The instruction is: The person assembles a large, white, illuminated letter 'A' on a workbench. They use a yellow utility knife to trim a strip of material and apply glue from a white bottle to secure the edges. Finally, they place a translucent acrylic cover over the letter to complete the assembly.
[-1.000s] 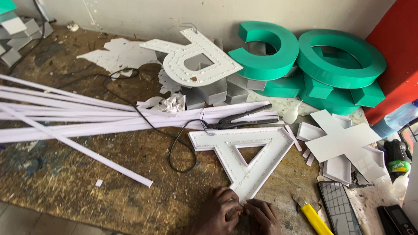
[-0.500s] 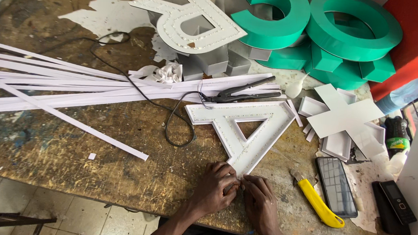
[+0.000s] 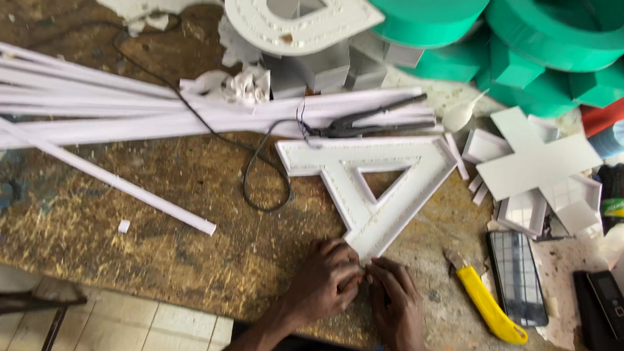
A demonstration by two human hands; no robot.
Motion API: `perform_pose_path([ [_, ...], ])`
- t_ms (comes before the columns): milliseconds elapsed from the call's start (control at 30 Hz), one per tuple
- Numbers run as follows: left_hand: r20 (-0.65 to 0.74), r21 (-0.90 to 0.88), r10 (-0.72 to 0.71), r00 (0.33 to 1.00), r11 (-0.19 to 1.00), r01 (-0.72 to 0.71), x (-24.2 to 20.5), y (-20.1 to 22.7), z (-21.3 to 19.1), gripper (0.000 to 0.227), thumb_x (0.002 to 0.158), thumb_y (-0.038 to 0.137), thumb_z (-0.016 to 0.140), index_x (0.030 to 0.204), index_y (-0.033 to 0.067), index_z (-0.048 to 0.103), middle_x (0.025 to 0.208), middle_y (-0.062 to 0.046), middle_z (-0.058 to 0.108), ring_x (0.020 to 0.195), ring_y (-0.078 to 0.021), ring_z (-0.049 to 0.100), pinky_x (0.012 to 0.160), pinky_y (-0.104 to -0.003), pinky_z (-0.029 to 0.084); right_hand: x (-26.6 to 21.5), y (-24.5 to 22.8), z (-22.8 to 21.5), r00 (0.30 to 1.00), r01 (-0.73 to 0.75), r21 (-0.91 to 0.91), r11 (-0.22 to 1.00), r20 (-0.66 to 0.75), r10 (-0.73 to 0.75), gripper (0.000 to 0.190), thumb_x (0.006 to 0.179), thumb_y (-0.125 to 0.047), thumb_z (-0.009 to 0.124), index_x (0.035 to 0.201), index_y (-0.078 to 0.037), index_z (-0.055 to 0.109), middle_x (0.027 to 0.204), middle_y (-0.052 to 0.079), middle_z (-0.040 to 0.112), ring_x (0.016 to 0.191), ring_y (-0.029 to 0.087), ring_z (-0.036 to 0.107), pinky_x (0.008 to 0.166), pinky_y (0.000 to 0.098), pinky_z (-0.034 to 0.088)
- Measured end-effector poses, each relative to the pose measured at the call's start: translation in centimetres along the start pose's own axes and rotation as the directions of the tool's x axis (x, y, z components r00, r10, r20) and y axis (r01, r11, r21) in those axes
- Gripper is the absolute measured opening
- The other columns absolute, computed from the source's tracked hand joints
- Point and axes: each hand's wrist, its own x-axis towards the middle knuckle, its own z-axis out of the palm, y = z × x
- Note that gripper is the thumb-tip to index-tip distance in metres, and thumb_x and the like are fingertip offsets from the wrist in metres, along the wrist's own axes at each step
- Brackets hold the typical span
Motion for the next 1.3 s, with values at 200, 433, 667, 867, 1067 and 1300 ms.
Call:
perform_pose_path([
  [200,-0.005,0.012,-0.014,1.000,1.000,0.014,0.3,0.2,-0.4,0.015,0.096,0.013,0.073,0.107,0.0076,0.082,0.112,-0.008,0.069,0.119,-0.0329,0.061,0.097,-0.050,0.041,0.7,-0.5,-0.2,1.000,-0.029,0.050,0.998,-0.004,0.029,0.022,0.107,-0.012,0.069,0.123,-0.010,0.083,0.129,0.008,0.079,0.119,0.027,0.076,0.101,0.0408,0.059],
  [433,-0.015,0.032,-0.034,0.999,0.999,0.034,0.5,0.9,-0.5,0.013,0.094,0.009,0.073,0.105,0.0103,0.080,0.113,-0.007,0.070,0.118,-0.0327,0.061,0.093,-0.050,0.041,0.9,-1.2,-0.4,0.994,-0.103,0.097,0.990,-0.023,0.106,0.018,0.106,-0.012,0.073,0.122,-0.006,0.080,0.128,0.012,0.076,0.118,0.027,0.076,0.103,0.0394,0.059],
  [667,-0.067,0.098,-0.082,0.994,0.991,0.088,0.7,2.3,0.1,0.008,0.094,0.009,0.073,0.100,0.0029,0.073,0.112,-0.014,0.073,0.124,-0.0372,0.062,0.103,-0.055,0.045,0.4,0.0,-0.4,0.993,-0.116,0.137,0.984,-0.007,0.118,0.018,0.104,-0.011,0.075,0.117,-0.009,0.087,0.122,0.009,0.075,0.114,0.023,0.077,0.098,0.0351,0.061],
  [867,-0.082,0.044,-0.072,0.994,0.996,0.076,1.4,2.3,-0.5,0.010,0.090,0.006,0.070,0.100,0.0051,0.071,0.109,-0.011,0.071,0.120,-0.0372,0.063,0.101,-0.054,0.045,0.7,-0.2,-0.5,0.992,-0.125,0.144,0.982,0.009,0.125,0.018,0.106,-0.012,0.072,0.118,-0.009,0.085,0.121,0.009,0.076,0.116,0.024,0.077,0.100,0.0357,0.060],
  [1067,-0.078,0.074,-0.081,0.994,0.993,0.087,1.3,2.3,-0.3,0.010,0.091,0.007,0.070,0.101,0.0055,0.071,0.110,-0.011,0.071,0.122,-0.0352,0.062,0.101,-0.053,0.045,0.8,0.0,-0.3,0.991,-0.132,0.192,0.972,0.005,0.134,0.018,0.104,-0.012,0.074,0.117,-0.008,0.086,0.121,0.009,0.076,0.111,0.023,0.078,0.097,0.0343,0.062],
  [1300,-0.100,0.018,-0.066,0.993,0.997,0.068,0.9,2.1,0.1,0.012,0.095,0.006,0.072,0.106,0.0095,0.074,0.104,-0.006,0.071,0.121,-0.0335,0.063,0.105,-0.050,0.043,0.6,-0.1,-0.4,0.993,-0.110,0.177,0.978,-0.011,0.114,0.017,0.103,-0.010,0.076,0.117,-0.007,0.086,0.121,0.010,0.076,0.111,0.023,0.078,0.094,0.0343,0.062],
])
